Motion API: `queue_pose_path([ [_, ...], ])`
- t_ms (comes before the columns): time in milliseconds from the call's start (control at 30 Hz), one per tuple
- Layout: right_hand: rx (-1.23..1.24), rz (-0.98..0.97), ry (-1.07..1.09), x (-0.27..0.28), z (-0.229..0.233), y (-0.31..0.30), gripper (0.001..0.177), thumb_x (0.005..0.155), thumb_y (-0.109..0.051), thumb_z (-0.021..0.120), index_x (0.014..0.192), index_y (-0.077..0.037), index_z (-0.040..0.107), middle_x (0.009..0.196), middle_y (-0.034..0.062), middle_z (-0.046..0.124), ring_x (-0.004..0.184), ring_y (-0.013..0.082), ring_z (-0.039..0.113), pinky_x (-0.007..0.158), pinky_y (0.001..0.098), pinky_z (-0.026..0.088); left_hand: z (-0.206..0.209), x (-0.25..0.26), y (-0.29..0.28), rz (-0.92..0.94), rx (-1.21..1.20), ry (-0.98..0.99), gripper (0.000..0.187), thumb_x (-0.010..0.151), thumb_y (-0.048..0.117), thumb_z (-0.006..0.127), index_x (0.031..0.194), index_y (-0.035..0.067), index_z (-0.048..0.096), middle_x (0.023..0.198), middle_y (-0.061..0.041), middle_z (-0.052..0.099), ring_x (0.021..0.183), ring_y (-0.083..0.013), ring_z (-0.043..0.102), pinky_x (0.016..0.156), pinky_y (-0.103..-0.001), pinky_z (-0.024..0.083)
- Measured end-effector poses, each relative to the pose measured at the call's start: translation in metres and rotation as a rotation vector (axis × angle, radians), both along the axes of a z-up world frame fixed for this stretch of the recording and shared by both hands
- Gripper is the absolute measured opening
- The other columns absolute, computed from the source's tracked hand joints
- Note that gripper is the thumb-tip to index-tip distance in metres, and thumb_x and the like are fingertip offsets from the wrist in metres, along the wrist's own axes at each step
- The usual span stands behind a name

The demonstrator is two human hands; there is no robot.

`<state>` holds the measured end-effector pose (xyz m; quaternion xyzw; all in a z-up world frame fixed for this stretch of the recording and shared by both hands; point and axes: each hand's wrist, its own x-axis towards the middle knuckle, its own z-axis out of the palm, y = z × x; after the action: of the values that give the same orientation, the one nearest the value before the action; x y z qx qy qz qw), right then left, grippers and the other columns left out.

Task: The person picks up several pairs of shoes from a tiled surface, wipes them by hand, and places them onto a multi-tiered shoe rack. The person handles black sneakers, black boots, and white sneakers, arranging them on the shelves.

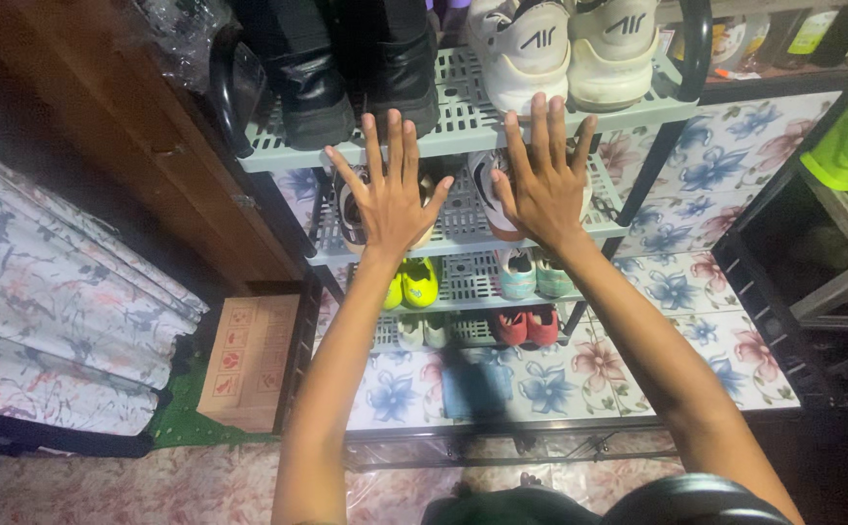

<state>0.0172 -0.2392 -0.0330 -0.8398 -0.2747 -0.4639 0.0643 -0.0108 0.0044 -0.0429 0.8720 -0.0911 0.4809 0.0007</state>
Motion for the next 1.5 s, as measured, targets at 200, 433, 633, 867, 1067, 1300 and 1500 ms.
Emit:
queue_pose_path([
  [200,0.001,-0.010,0.002,0.002,-0.007,0.001,0.070,0.112,-0.043,0.056,0.166,-0.004,0.037,0.171,0.0272,0.024,0.160,0.0445,0.016,0.123,0.0729,0.003,-0.011,0.008,0.000,-0.027,-0.023,-0.036,0.092,0.107,0.067,0.047,0.168,0.008,0.011,0.175,-0.010,0.005,0.162,-0.0349,0.003,0.121,-0.078,-0.008],
  [433,0.049,-0.006,0.080,0.000,-0.054,-0.004,0.073,0.108,-0.042,0.057,0.167,-0.008,0.031,0.172,0.0253,0.018,0.161,0.0429,0.011,0.123,0.0736,-0.001,-0.063,-0.002,0.000,-0.034,-0.112,0.010,0.094,0.107,0.064,0.050,0.168,0.004,0.010,0.175,-0.015,0.003,0.162,-0.0384,0.003,0.123,-0.076,-0.006],
  [633,0.081,-0.040,0.236,-0.010,-0.114,-0.007,0.075,0.107,-0.043,0.057,0.167,-0.008,0.029,0.171,0.0276,0.016,0.160,0.0448,0.007,0.119,0.0781,-0.002,-0.125,-0.019,0.007,0.030,-0.166,0.135,0.088,0.104,0.058,0.051,0.166,0.004,0.018,0.172,-0.021,0.012,0.160,-0.0427,0.006,0.120,-0.078,-0.002],
  [867,0.071,-0.055,0.247,-0.007,-0.157,-0.013,0.068,0.106,-0.042,0.055,0.164,-0.013,0.035,0.171,0.0267,0.017,0.160,0.0423,0.010,0.117,0.0789,-0.004,-0.176,-0.020,0.011,0.017,-0.132,0.134,0.079,0.107,0.055,0.050,0.167,0.014,0.018,0.172,-0.022,0.015,0.160,-0.0438,0.011,0.119,-0.081,0.000],
  [1067,0.086,-0.052,0.251,-0.005,-0.171,-0.013,0.067,0.108,-0.042,0.055,0.165,-0.013,0.034,0.172,0.0243,0.017,0.161,0.0396,0.012,0.119,0.0788,-0.004,-0.187,-0.017,0.014,-0.010,-0.128,0.109,0.081,0.109,0.055,0.048,0.169,0.015,0.009,0.172,-0.024,0.011,0.160,-0.0457,0.010,0.118,-0.081,0.001],
  [1300,0.087,-0.051,0.255,-0.007,-0.173,-0.014,0.070,0.107,-0.042,0.055,0.165,-0.012,0.030,0.170,0.0259,0.018,0.160,0.0414,0.013,0.117,0.0794,-0.004,-0.194,-0.017,0.016,0.003,-0.112,0.096,0.082,0.108,0.055,0.049,0.168,0.016,0.010,0.172,-0.023,0.012,0.161,-0.0432,0.010,0.119,-0.081,0.000],
  [1500,0.076,-0.073,0.277,-0.012,-0.194,-0.017,0.069,0.107,-0.040,0.055,0.164,-0.009,0.032,0.171,0.0250,0.020,0.160,0.0422,0.015,0.120,0.0785,-0.002,-0.225,-0.022,0.018,-0.017,-0.146,0.169,0.077,0.108,0.053,0.050,0.166,0.012,0.020,0.170,-0.026,0.017,0.160,-0.0432,0.011,0.120,-0.080,0.003],
])
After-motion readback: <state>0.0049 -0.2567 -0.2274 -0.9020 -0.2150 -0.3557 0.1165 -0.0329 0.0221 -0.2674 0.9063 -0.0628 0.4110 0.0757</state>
